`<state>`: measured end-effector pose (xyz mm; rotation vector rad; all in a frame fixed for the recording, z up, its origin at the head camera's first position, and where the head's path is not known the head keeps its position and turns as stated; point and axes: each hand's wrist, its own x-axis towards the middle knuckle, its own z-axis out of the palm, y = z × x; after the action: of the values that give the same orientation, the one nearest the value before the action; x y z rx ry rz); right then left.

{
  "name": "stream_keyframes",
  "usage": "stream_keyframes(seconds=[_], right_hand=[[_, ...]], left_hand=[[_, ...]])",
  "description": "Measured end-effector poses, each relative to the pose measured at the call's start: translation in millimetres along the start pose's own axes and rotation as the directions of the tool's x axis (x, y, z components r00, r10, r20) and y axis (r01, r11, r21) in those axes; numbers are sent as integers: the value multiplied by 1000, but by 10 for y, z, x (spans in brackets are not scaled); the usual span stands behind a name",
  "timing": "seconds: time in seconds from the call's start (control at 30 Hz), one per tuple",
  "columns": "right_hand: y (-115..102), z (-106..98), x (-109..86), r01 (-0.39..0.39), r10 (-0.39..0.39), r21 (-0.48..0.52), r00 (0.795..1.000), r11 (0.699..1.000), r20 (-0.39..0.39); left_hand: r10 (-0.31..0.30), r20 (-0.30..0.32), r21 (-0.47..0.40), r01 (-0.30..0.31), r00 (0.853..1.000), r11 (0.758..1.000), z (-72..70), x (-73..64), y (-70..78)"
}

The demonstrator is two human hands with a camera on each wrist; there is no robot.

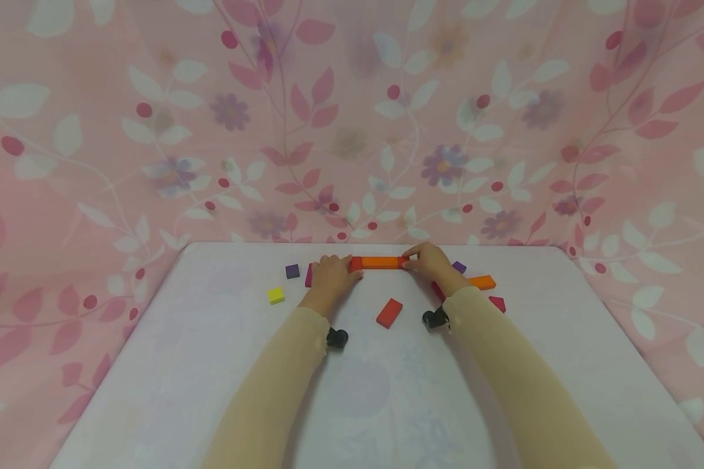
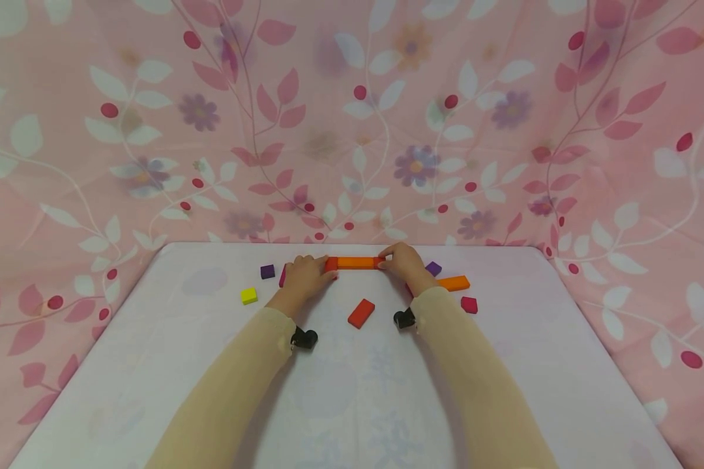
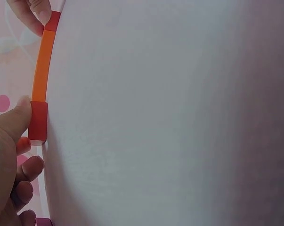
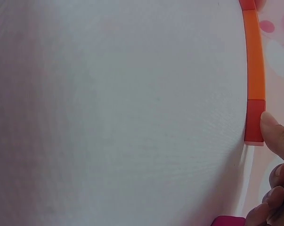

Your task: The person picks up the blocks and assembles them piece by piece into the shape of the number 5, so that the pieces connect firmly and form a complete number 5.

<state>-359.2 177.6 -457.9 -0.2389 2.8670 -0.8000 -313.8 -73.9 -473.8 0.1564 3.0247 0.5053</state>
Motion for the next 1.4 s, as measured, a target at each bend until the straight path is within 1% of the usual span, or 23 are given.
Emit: stream_keyframes(seconds=[0.23,0.53,0.73,0.83,1.0,1.1,1.27,1.4], right_hand=[[-9,0,-16,-1,1,-7,1000,1000,5],[-17,-11,-18,-7,6,21,1000,1000,10],[-14,-18,-19,3,-3,-5,1000,1000,8],[-17,-20,-23,-2,2,-5,1000,1000,12],[-21,-9,-23,-17,16,8,1000,1000,12],[-16,-8,-22,-16,16,10,1000,1000,7],[-8,-42,-53,0,0,2,1000,1000,2],[-15,-87,-108,9,-9,10,1000,1000,5]], left_hand=[[3,0,23,-3,1000,1000,-1,9,14],[-3,3,46,3,1000,999,2,0,26],[8,-21,75,-6,1000,997,44,32,13],[7,-27,76,-5,1000,997,57,38,8],[4,-19,61,-3,1000,998,56,26,1],[23,-35,61,-21,999,998,46,7,6],[69,-85,85,-62,994,994,9,-37,40],[89,-92,74,-82,992,994,-21,-89,51]])
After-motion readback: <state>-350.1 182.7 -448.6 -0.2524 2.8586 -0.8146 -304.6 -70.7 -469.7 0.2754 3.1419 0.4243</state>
